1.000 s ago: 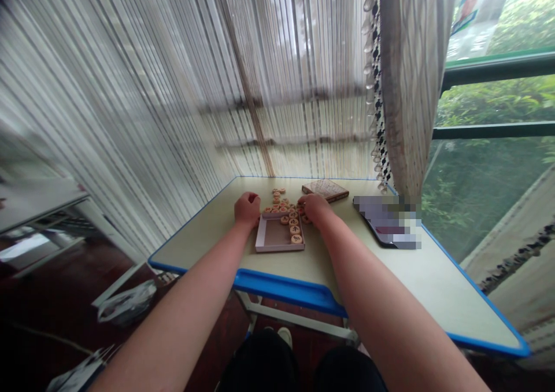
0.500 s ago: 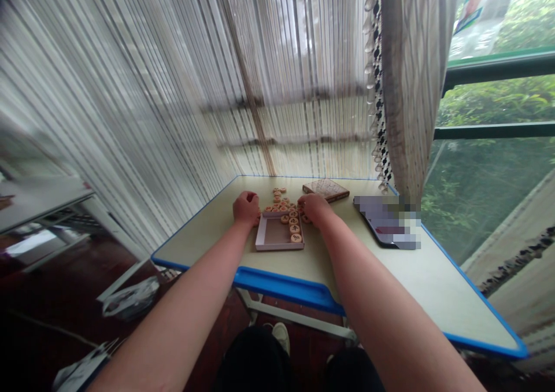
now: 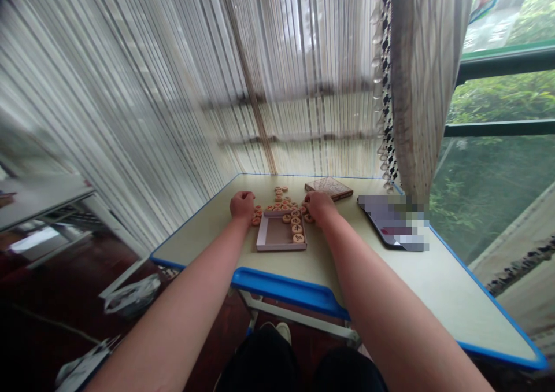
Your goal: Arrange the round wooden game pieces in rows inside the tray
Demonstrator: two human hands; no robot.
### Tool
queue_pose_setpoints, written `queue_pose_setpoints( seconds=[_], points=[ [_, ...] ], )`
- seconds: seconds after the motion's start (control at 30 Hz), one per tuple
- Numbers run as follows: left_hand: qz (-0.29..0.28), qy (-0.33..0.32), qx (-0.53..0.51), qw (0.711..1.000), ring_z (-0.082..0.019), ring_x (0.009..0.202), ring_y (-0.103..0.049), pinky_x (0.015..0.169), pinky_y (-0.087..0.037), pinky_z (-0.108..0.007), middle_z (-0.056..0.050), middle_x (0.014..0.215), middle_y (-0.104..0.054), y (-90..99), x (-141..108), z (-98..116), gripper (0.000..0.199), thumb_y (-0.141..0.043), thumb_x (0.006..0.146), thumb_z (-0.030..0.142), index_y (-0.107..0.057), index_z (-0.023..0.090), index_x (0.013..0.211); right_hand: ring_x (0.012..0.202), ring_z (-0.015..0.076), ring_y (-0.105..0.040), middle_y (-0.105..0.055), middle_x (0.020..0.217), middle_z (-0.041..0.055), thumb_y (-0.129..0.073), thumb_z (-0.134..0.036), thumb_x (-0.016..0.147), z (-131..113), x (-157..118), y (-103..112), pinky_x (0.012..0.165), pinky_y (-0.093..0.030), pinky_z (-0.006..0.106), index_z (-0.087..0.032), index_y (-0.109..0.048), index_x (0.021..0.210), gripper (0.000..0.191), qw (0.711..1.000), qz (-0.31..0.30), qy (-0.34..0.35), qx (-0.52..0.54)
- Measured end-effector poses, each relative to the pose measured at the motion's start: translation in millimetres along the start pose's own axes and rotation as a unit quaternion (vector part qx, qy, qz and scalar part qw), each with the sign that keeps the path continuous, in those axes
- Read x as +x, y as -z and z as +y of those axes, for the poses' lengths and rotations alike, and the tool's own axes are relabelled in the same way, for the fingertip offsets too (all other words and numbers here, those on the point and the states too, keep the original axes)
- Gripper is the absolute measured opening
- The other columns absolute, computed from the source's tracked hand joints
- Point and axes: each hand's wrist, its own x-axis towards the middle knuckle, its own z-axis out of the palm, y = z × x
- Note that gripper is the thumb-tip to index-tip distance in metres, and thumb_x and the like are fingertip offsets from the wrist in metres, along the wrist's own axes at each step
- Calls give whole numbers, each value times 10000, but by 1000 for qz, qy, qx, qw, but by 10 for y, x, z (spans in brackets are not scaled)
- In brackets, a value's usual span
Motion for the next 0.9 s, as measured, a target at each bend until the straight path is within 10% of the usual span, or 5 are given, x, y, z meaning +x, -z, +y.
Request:
queue_pose_setpoints(
  seconds=[0.9],
  points=[
    [0,59,-59,996,-159,718,-608,655,-442,-267,-47,743,-672,20,19,5,319,-328,712,224,-629,171,806,862,182,-612,-688,934,38,-550,-287,757,72,-13,-24,770,-441,268,-219,-682,951,244,999,-7,22,26]
  ],
)
